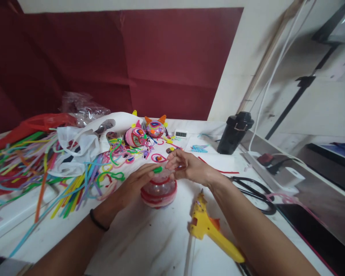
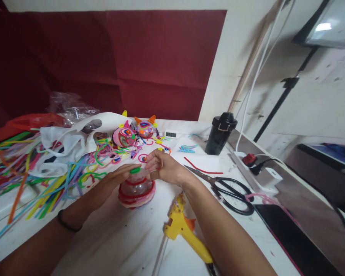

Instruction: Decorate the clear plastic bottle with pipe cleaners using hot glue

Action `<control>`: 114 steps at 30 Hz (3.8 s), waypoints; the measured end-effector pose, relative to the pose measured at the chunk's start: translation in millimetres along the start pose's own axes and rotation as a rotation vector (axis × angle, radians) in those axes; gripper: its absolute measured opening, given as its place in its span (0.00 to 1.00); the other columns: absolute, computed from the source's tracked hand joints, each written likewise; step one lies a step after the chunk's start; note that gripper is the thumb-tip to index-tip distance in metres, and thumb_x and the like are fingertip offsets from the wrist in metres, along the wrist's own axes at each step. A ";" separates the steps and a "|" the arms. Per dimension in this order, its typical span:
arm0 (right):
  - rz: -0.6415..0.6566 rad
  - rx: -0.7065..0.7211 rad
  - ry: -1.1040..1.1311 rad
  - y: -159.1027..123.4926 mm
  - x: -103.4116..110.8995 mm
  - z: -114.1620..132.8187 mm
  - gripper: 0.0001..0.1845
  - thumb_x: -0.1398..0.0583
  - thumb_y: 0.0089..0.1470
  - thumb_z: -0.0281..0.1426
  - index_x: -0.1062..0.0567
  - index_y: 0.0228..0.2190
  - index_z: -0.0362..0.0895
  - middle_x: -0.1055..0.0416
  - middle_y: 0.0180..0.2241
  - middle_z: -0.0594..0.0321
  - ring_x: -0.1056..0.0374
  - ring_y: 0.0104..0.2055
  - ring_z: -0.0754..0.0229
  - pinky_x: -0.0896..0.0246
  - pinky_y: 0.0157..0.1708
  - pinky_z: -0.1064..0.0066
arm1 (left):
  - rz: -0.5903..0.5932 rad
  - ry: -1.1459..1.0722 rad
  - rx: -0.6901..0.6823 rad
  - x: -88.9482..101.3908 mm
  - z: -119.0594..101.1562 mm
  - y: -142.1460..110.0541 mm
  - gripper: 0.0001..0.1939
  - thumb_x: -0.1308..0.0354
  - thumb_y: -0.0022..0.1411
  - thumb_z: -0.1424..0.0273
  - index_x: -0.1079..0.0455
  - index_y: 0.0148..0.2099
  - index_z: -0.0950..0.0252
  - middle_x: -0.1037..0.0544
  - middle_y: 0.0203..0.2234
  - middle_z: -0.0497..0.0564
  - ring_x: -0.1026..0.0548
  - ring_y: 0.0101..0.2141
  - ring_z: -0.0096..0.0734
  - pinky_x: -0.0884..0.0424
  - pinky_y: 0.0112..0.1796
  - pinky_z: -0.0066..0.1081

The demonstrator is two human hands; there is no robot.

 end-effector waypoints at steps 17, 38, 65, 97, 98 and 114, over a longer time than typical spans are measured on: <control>0.017 -0.059 0.009 1.4 2.2 -6.8 0.28 0.27 0.34 0.28 0.33 0.37 0.46 0.27 0.38 0.63 0.29 0.40 0.60 0.33 0.39 0.66 | 0.283 -0.452 0.106 2.7 35.2 10.5 0.22 0.41 0.61 0.64 0.28 0.57 0.56 0.29 0.60 0.50 0.33 0.61 0.43 0.39 0.60 0.43; 0.032 -0.052 -0.003 0.4 1.9 -7.7 0.29 0.26 0.36 0.28 0.32 0.39 0.45 0.26 0.38 0.62 0.30 0.41 0.58 0.33 0.39 0.66 | 0.242 -0.444 -0.038 -2.4 43.2 1.0 0.24 0.43 0.65 0.66 0.33 0.62 0.60 0.31 0.62 0.53 0.40 0.64 0.48 0.49 0.64 0.44; 0.049 0.063 -0.049 -12.8 1.9 1.1 0.27 0.26 0.37 0.30 0.29 0.39 0.44 0.28 0.39 0.60 0.31 0.45 0.58 0.33 0.41 0.66 | 0.170 -0.368 0.014 0.1 20.4 -3.0 0.19 0.41 0.61 0.64 0.25 0.54 0.59 0.25 0.56 0.52 0.36 0.61 0.48 0.43 0.61 0.40; -0.193 0.129 -1.003 -147.6 -3.1 -7.0 0.18 0.36 0.54 0.31 0.28 0.47 0.45 0.26 0.46 0.52 0.28 0.46 0.50 0.30 0.44 0.59 | 0.126 -0.513 0.173 -4.6 43.3 -0.6 0.17 0.43 0.65 0.62 0.27 0.54 0.59 0.26 0.57 0.52 0.33 0.59 0.49 0.40 0.59 0.41; -0.204 0.167 -0.991 -148.0 -5.2 -5.6 0.17 0.37 0.55 0.30 0.28 0.47 0.46 0.26 0.46 0.52 0.27 0.46 0.51 0.30 0.45 0.59 | 0.133 -0.544 0.179 -5.6 43.1 -0.3 0.17 0.43 0.64 0.62 0.27 0.54 0.59 0.26 0.57 0.53 0.32 0.59 0.50 0.38 0.58 0.41; -0.214 0.730 -1.463 -99.1 -90.0 17.6 0.18 0.48 0.65 0.26 0.29 0.53 0.33 0.29 0.55 0.45 0.36 0.56 0.41 0.37 0.48 0.46 | 0.365 -0.505 -0.040 -7.2 32.4 -9.7 0.39 0.30 0.52 0.64 0.37 0.65 0.60 0.40 0.66 0.58 0.45 0.66 0.54 0.48 0.63 0.49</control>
Point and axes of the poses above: each hand's wrist, its own y-axis towards the middle knuckle, its own x-axis out of the back of the hand, z = x × y, the point moved 7 cm from there along y, towards the middle knuckle
